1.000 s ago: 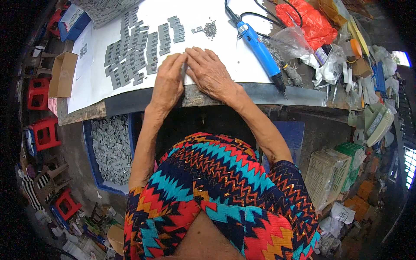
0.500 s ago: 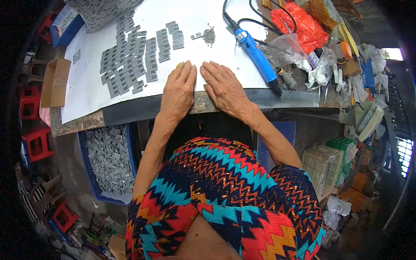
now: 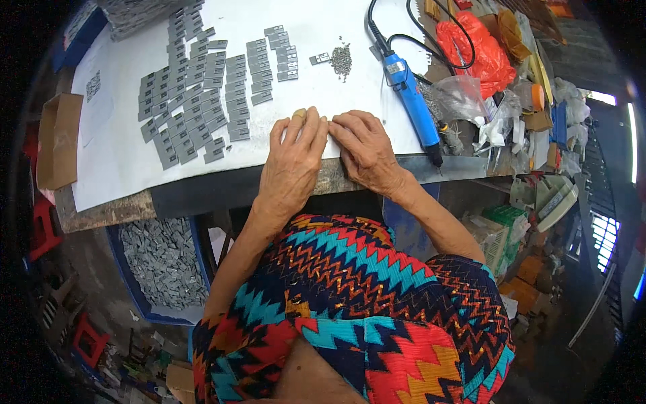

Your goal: Assembling small metal components using an electric screwdriver and a manual screwdriver.

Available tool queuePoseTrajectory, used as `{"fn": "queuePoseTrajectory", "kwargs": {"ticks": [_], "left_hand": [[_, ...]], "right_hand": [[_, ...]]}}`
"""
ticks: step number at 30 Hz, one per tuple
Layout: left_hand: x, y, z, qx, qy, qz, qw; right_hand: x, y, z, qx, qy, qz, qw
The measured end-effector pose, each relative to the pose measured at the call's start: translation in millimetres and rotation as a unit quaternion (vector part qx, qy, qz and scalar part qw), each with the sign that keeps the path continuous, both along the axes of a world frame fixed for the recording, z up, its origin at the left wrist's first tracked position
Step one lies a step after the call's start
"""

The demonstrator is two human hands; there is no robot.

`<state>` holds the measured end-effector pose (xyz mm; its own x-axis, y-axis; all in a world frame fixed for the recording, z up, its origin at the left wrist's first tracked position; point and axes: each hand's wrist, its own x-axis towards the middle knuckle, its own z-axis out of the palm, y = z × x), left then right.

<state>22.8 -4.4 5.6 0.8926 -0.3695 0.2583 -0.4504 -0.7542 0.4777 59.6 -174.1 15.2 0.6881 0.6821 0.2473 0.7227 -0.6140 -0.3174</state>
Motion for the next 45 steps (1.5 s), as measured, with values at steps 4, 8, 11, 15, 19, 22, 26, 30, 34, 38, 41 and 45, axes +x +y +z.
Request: {"fn": "queuePoseTrajectory", "kwargs": {"ticks": [4, 8, 11, 15, 19, 22, 26, 30, 34, 38, 41, 45], "left_hand": [[1.4, -4.2, -0.1, 0.033, 0.006, 0.002, 0.999], [1.4, -2.2, -5.3, 0.036, -0.011, 0.006, 0.999], [2.6, -3.1, -4.8, 0.037, -0.015, 0.014, 0.999], [4.1, -4.3, -1.1, 0.033, -0.010, 0.012, 0.999], [3.6, -5.1, -3.4, 0.030, -0.013, 0.018, 0.999], [1.8, -4.7, -4.0, 0.026, -0.016, 0.021, 0.999], [0.8, -4.5, -6.0, 0.028, -0.017, 0.022, 0.999], [1.0, -5.6, -5.4, 0.022, -0.031, 0.025, 0.999], [-0.1, -5.6, -7.3, 0.006, -0.025, 0.035, 0.999], [-0.1, -5.1, -7.3, 0.003, -0.028, 0.036, 0.999], [0.1, -5.3, -8.0, 0.007, -0.031, 0.037, 0.999], [3.6, -0.8, -5.1, -0.050, -0.030, 0.030, 0.998]], "right_hand": [[20.2, 11.6, 14.5, 0.070, 0.058, -0.028, 0.995], [50.8, 30.7, 11.4, 0.112, 0.018, -0.090, 0.989], [73.5, 34.2, -2.8, 0.095, -0.022, -0.120, 0.988], [86.6, 26.6, -2.9, 0.053, -0.073, -0.112, 0.990], [94.9, 30.2, -11.5, 0.049, -0.066, -0.080, 0.993], [96.6, 32.0, -13.9, 0.006, -0.090, -0.081, 0.993], [99.8, 34.5, -10.7, -0.059, -0.132, -0.053, 0.988], [104.8, 34.1, 0.3, -0.138, -0.194, -0.005, 0.971], [112.1, 35.6, -0.6, -0.168, -0.203, 0.015, 0.965], [114.7, 36.9, 0.6, -0.158, -0.187, 0.010, 0.969], [114.8, 35.7, 1.4, -0.155, -0.169, -0.001, 0.973], [111.2, 32.1, 8.6, -0.100, -0.149, -0.011, 0.984]]}}
